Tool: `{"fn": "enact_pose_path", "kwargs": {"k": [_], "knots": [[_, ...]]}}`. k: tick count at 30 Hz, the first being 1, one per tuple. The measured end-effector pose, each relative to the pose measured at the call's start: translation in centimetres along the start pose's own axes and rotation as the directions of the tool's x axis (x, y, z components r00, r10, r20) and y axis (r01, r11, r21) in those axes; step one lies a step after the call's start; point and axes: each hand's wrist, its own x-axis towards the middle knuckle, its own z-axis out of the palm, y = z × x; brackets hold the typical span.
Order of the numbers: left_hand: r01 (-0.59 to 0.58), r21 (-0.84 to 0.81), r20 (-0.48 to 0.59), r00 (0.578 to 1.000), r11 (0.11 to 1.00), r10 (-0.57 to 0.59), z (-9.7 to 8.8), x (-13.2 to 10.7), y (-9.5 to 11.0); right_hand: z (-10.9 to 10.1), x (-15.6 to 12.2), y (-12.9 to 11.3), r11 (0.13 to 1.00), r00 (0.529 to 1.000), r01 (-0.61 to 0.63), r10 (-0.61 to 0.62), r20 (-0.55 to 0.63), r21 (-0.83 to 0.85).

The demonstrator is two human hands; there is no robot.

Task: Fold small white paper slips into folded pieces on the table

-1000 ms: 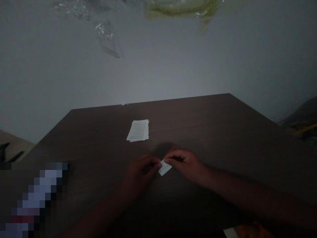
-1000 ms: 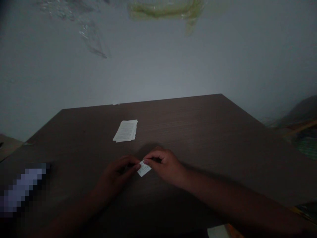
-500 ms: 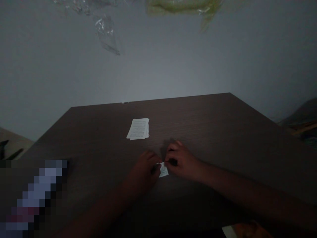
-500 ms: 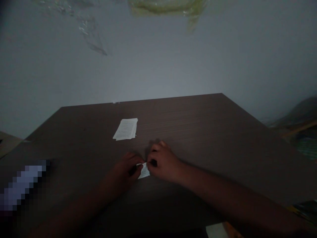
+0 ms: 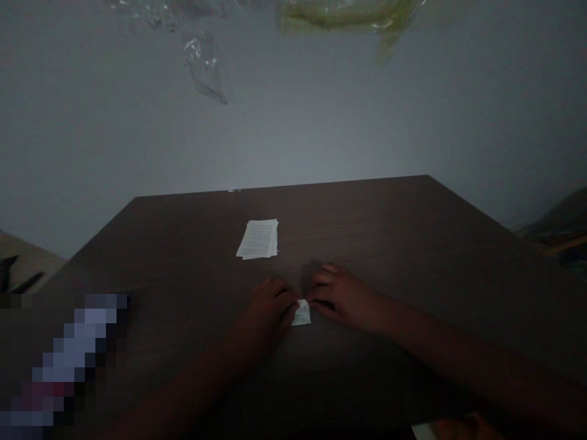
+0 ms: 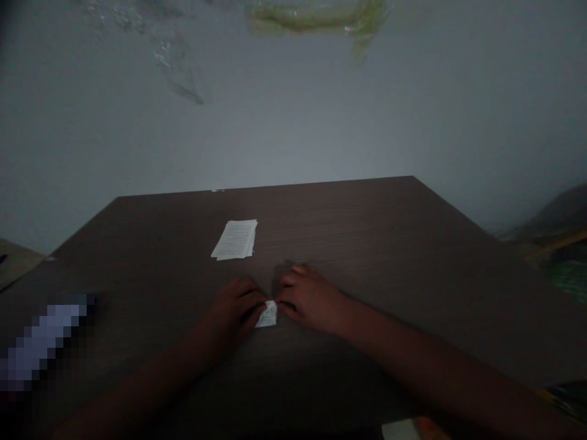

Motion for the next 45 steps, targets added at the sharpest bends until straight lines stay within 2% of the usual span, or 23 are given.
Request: {"fn": "enact_pose_path", "kwargs": {"k": [4, 8, 13, 18, 24, 29, 33, 38, 45], "knots": [[0.003, 0.092, -0.004, 1.000, 0.996, -0.003, 0.6, 0.2, -1.0, -0.3, -0.2, -0.3, 0.992, 0.999, 0.043, -0.041, 0.020, -0.120], [0.020, 0.081, 0.025, 0.999, 0.997, -0.022, 0.2, 0.1, -0.7, -0.4, 0.0, -0.7, 0.977, 0.997, 0.078, -0.071, 0.041, -0.199], [0.037, 0.054, 0.050, 0.998, 0.998, -0.040, -1.1, -0.1, 0.4, -0.9, -0.1, -1.0, 0.971, 0.994, 0.101, -0.090, 0.059, -0.216], [0.049, 0.069, 0.074, 0.996, 0.996, -0.054, -1.2, -0.1, 0.7, -1.0, -0.2, -0.9, 0.977, 0.990, 0.136, -0.127, 0.063, -0.165], [0.057, 0.101, 0.085, 0.994, 0.993, -0.066, -1.1, -0.2, 0.8, -1.2, 0.0, -0.9, 0.939, 0.977, 0.194, -0.158, 0.142, -0.285], [0.041, 0.120, 0.067, 0.997, 0.992, -0.050, -0.8, -0.4, 1.0, -0.8, -0.1, -1.5, 0.951, 0.991, 0.127, -0.109, 0.080, -0.281], [0.032, 0.166, 0.034, 0.999, 0.986, -0.038, -0.6, -0.5, 1.1, -0.5, -0.2, -1.7, 0.975, 0.997, 0.081, -0.078, 0.022, -0.207], [0.024, 0.178, 0.040, 0.999, 0.984, -0.031, -0.6, -0.7, 1.1, -0.6, -0.1, -1.9, 0.982, 0.998, 0.049, -0.041, 0.049, -0.182], [0.045, 0.108, 0.054, 0.997, 0.993, -0.051, -1.4, -0.8, 1.8, -1.0, -0.2, -2.0, 0.984, 0.996, 0.057, -0.046, 0.070, -0.166]]}}
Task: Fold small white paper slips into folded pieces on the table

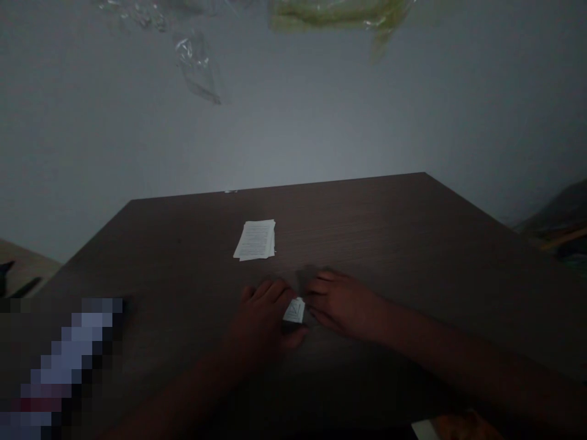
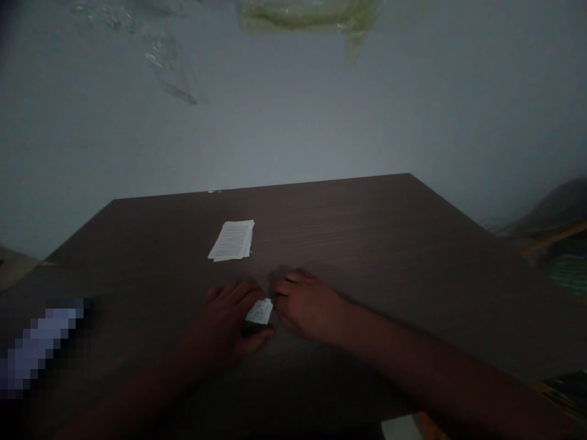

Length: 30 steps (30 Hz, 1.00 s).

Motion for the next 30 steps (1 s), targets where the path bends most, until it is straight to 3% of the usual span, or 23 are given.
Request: {"fn": "enact_pose_path", "kwargs": {"k": [9, 19, 22, 30], "knots": [[0.007, -0.078, 0.033, 0.999, 0.997, -0.005, -1.1, -0.1, 0.0, -0.2, -0.2, 0.1, 0.999, 1.000, 0.002, -0.001, -0.020, 0.055], [0.064, -0.089, -0.044, 0.997, 0.994, -0.068, 0.7, 0.1, -0.9, 0.2, -0.2, 0.1, 1.000, 1.000, 0.001, -0.001, -0.015, 0.019], [0.017, -0.105, -0.043, 0.999, 0.994, -0.021, 1.0, -0.2, -1.6, 0.1, -0.3, 0.2, 1.000, 0.999, 0.020, -0.019, -0.027, 0.014], [-0.132, 0.037, -0.048, 0.990, 0.991, 0.134, 2.0, -1.1, -1.7, -0.1, -0.4, 0.5, 0.998, 0.997, 0.059, -0.059, -0.043, -0.009]]}}
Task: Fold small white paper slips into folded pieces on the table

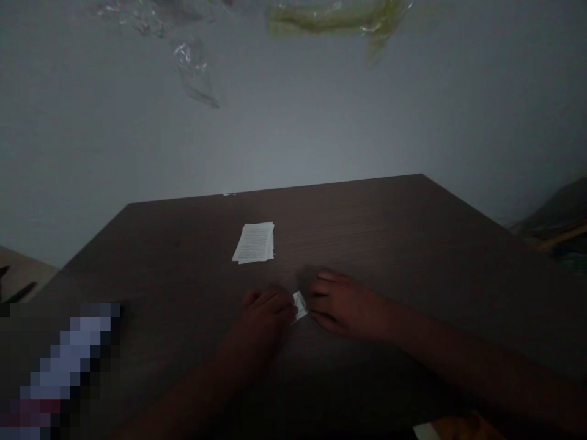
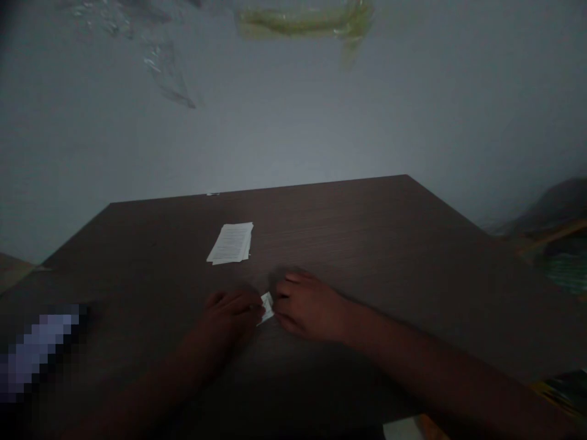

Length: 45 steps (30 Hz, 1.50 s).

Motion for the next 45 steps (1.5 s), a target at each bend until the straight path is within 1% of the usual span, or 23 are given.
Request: {"fn": "enact_pose_path", "kwargs": {"k": [4, 7, 11, 15, 18, 21, 22, 24, 26, 27, 29, 32, 35, 37, 42, 45], "knots": [[-0.024, 0.064, 0.019, 1.000, 0.998, 0.023, 0.2, 0.1, 0.3, 0.2, 0.1, -0.1, 0.999, 0.999, -0.050, 0.050, 0.008, -0.012], [-0.034, 0.131, 0.061, 0.998, 0.991, 0.026, -0.1, 0.3, 1.0, 0.5, 0.0, -0.2, 0.995, 0.995, -0.093, 0.093, 0.020, -0.025], [-0.074, 0.216, 0.131, 0.990, 0.974, 0.046, -0.9, 0.0, 2.0, 1.0, 0.0, -0.2, 0.985, 0.985, -0.173, 0.173, -0.016, -0.023], [-0.119, 0.229, 0.178, 0.981, 0.966, 0.079, -1.1, -0.7, 2.3, 2.0, 0.2, 0.1, 0.981, 0.980, -0.191, 0.191, -0.057, 0.007], [-0.107, 0.180, 0.204, 0.977, 0.978, 0.070, -0.8, -1.2, 1.9, 3.0, 0.3, 0.4, 0.981, 0.976, -0.191, 0.194, -0.099, 0.042], [-0.076, 0.118, 0.184, 0.981, 0.990, 0.054, -0.6, -1.7, 1.0, 3.6, 0.1, 0.8, 0.980, 0.972, -0.185, 0.194, -0.131, 0.077], [-0.088, 0.092, 0.187, 0.980, 0.992, 0.069, -0.7, -1.8, 0.6, 3.7, 0.1, 0.9, 0.981, 0.973, -0.177, 0.187, -0.136, 0.085], [-0.097, 0.028, 0.186, 0.978, 0.995, 0.091, -1.4, -1.9, -0.1, 3.7, 0.0, 1.0, 0.983, 0.974, -0.158, 0.171, -0.148, 0.095], [-0.119, -0.070, 0.204, 0.970, 0.990, 0.131, -2.5, -1.7, -0.5, 3.7, 0.1, 1.1, 0.984, 0.972, -0.145, 0.162, -0.169, 0.106], [-0.103, -0.100, 0.218, 0.968, 0.990, 0.123, -3.2, -1.6, -0.5, 3.7, 0.1, 1.2, 0.983, 0.970, -0.143, 0.162, -0.180, 0.115], [-0.066, -0.131, 0.217, 0.972, 0.989, 0.094, -4.4, -1.1, -0.3, 3.7, 0.3, 1.1, 0.980, 0.967, -0.141, 0.166, -0.192, 0.138], [-0.070, -0.194, 0.256, 0.959, 0.979, 0.119, -5.3, -0.3, 0.2, 4.0, 0.8, 0.8, 0.975, 0.966, -0.160, 0.187, -0.180, 0.154], [-0.027, -0.205, 0.299, 0.950, 0.978, 0.089, -5.2, 0.1, 0.5, 4.1, 1.2, 0.5, 0.966, 0.959, -0.204, 0.231, -0.167, 0.161], [-0.010, -0.216, 0.301, 0.950, 0.976, 0.076, -4.9, 0.0, 0.5, 4.1, 1.5, 0.3, 0.952, 0.950, -0.236, 0.269, -0.160, 0.195], [-0.009, -0.213, 0.276, 0.959, 0.977, 0.069, -4.2, -0.6, 0.3, 4.0, 2.2, 0.6, 0.887, 0.909, -0.323, 0.388, -0.153, 0.330], [-0.051, -0.200, 0.221, 0.971, 0.978, 0.095, -3.5, -1.0, -0.1, 4.2, 2.6, 1.0, 0.847, 0.875, -0.373, 0.456, -0.160, 0.378]]}}
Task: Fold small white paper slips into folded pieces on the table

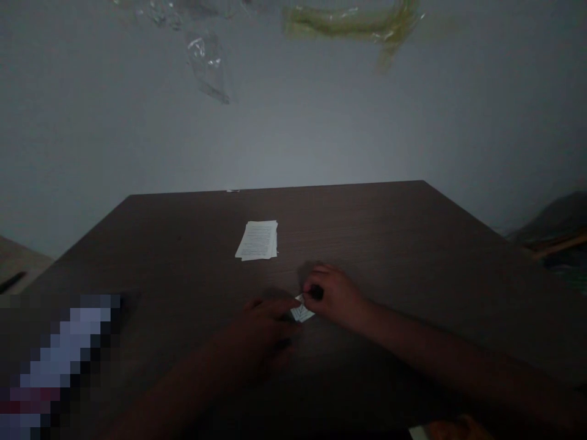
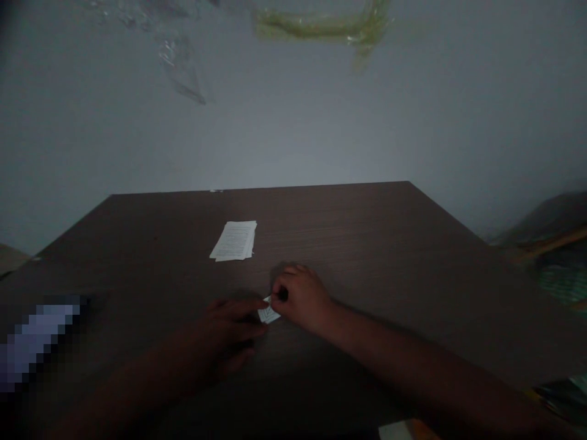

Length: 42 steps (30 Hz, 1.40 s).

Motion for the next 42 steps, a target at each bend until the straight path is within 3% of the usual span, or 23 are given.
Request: {"fn": "enact_pose_path", "kwargs": {"k": [4, 6, 10, 16, 21, 25, 29, 32, 35, 38, 42], "knots": [[-0.032, 0.024, -0.017, 0.999, 0.999, 0.032, 0.7, 0.1, -0.9, -0.2, 0.6, 0.5, 0.993, 0.992, -0.115, 0.116, -0.055, 0.011], [-0.031, 0.019, -0.038, 0.999, 0.999, 0.032, 0.9, 0.5, -1.1, -0.4, 0.7, 0.8, 0.993, 0.991, -0.107, 0.110, -0.070, 0.048], [0.026, 0.053, -0.089, 0.996, 0.998, -0.022, 1.5, 1.6, -0.9, -0.8, 0.3, 1.2, 0.995, 0.994, -0.006, 0.016, -0.104, 0.104], [0.123, 0.169, -0.165, 0.982, 0.978, -0.095, 2.5, 2.5, -0.6, -1.2, -0.1, 1.3, 0.996, 0.997, 0.077, -0.076, -0.027, 0.044], [0.067, 0.206, -0.144, 0.989, 0.976, -0.037, 2.2, 2.7, -0.1, -1.2, -0.4, 1.1, 0.987, 0.987, 0.158, -0.158, 0.004, 0.013], [0.001, 0.212, -0.121, 0.992, 0.977, 0.025, 1.3, 2.6, -0.1, -1.8, -1.0, 0.7, 0.955, 0.955, 0.290, -0.293, 0.047, 0.060], [0.013, 0.043, -0.211, 0.977, 0.999, -0.003, 0.6, 2.5, -0.3, -2.6, -1.4, 0.1, 0.919, 0.923, 0.360, -0.375, 0.080, 0.159], [0.078, -0.220, -0.281, 0.949, 0.972, -0.140, 0.5, 2.5, -0.4, -2.6, -1.4, -0.1, 0.920, 0.930, 0.333, -0.356, 0.085, 0.208], [0.167, -0.392, -0.259, 0.924, 0.905, -0.282, 1.0, 2.7, -0.7, -1.8, -1.4, -0.1, 0.923, 0.945, 0.300, -0.322, 0.058, 0.241], [0.226, -0.400, -0.234, 0.912, 0.888, -0.337, 1.5, 2.8, -1.0, -1.1, -1.4, 0.0, 0.942, 0.959, 0.269, -0.280, 0.032, 0.200], [0.235, -0.243, -0.228, 0.929, 0.941, -0.291, 1.8, 2.7, -1.3, -1.0, -1.3, 0.1, 0.977, 0.981, 0.184, -0.189, 0.035, 0.112]]}}
